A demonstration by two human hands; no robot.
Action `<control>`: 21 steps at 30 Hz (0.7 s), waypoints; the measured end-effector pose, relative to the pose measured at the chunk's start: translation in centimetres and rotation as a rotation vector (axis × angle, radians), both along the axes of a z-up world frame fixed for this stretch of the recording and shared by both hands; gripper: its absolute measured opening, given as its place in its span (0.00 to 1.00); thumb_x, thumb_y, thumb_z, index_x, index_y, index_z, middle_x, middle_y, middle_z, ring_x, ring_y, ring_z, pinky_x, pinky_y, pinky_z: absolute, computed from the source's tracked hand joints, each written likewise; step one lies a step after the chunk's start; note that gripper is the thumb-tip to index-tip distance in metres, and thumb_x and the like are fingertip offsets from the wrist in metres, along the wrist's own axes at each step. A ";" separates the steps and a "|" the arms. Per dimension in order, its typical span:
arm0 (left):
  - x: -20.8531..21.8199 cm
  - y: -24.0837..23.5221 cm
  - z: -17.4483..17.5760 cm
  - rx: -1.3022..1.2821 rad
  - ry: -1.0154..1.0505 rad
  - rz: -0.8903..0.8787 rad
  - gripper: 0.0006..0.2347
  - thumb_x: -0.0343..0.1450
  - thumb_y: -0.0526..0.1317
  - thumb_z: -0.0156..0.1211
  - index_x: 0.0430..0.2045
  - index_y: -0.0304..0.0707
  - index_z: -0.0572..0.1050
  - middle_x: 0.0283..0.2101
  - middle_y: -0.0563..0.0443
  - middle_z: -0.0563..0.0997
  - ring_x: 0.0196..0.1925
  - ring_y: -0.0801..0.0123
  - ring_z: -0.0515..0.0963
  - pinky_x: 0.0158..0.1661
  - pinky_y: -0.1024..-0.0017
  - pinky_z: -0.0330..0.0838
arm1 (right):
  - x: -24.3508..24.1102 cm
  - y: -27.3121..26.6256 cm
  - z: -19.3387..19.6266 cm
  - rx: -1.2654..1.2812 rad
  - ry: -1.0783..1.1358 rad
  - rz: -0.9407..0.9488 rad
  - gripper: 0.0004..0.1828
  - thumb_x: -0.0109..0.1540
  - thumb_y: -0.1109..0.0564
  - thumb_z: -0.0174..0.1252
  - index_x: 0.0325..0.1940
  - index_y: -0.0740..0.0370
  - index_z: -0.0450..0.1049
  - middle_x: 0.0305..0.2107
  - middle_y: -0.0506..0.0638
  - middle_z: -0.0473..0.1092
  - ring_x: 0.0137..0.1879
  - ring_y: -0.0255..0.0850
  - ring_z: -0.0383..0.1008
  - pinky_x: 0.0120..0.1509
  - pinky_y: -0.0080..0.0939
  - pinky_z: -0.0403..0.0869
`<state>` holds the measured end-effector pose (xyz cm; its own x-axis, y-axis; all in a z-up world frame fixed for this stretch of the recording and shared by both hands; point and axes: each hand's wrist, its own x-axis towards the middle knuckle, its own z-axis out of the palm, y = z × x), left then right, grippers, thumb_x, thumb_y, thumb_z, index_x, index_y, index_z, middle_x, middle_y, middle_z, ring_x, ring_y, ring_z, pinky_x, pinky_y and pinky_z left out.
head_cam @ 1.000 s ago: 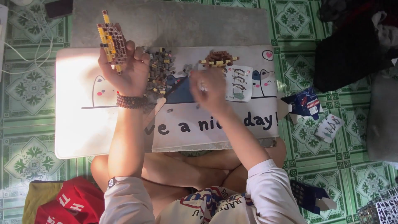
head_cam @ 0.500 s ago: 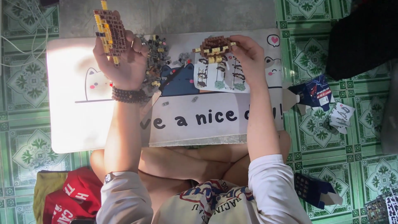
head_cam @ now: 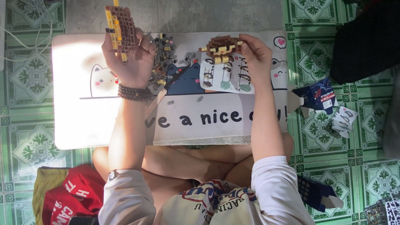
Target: The person assembles a small micro Lego figure by hand, picking individual bricks from a pile and attaching them to the growing model. They frequently rotate the piece and consult a printed instruction sheet to guide placement.
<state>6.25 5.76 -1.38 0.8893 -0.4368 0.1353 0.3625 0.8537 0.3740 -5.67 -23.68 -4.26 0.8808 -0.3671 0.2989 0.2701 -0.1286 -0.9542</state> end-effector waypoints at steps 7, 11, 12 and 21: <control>0.8 -0.2 -1.1 -0.112 -0.131 -0.097 0.23 0.70 0.49 0.49 0.59 0.39 0.62 0.34 0.46 0.76 0.27 0.70 0.69 0.30 0.75 0.66 | 0.0 1.0 0.2 0.186 0.155 -0.116 0.10 0.63 0.55 0.51 0.43 0.63 0.72 0.33 0.53 0.73 0.40 0.40 0.77 0.48 0.36 0.80; 0.8 -0.5 -0.7 -0.138 -0.229 -0.081 0.19 0.70 0.47 0.51 0.50 0.32 0.66 0.37 0.45 0.75 0.34 0.67 0.77 0.33 0.77 0.74 | -0.4 3.0 1.7 -0.273 -0.076 -0.339 0.09 0.65 0.58 0.46 0.44 0.64 0.69 0.38 0.54 0.70 0.44 0.43 0.72 0.48 0.38 0.73; 0.8 -0.5 -0.5 -0.118 -0.246 -0.085 0.17 0.70 0.47 0.50 0.46 0.32 0.67 0.35 0.43 0.75 0.31 0.66 0.76 0.32 0.77 0.73 | -0.6 3.5 2.4 -0.522 -0.134 -0.464 0.09 0.65 0.62 0.43 0.44 0.65 0.69 0.38 0.53 0.69 0.45 0.43 0.69 0.48 0.38 0.68; 1.0 -0.3 -0.6 -0.102 -0.178 -0.083 0.18 0.67 0.48 0.55 0.43 0.33 0.66 0.38 0.43 0.73 0.33 0.68 0.72 0.37 0.76 0.72 | -0.5 9.2 2.0 -0.730 -0.403 -0.256 0.07 0.59 0.69 0.45 0.38 0.68 0.69 0.33 0.57 0.69 0.42 0.47 0.69 0.50 0.44 0.66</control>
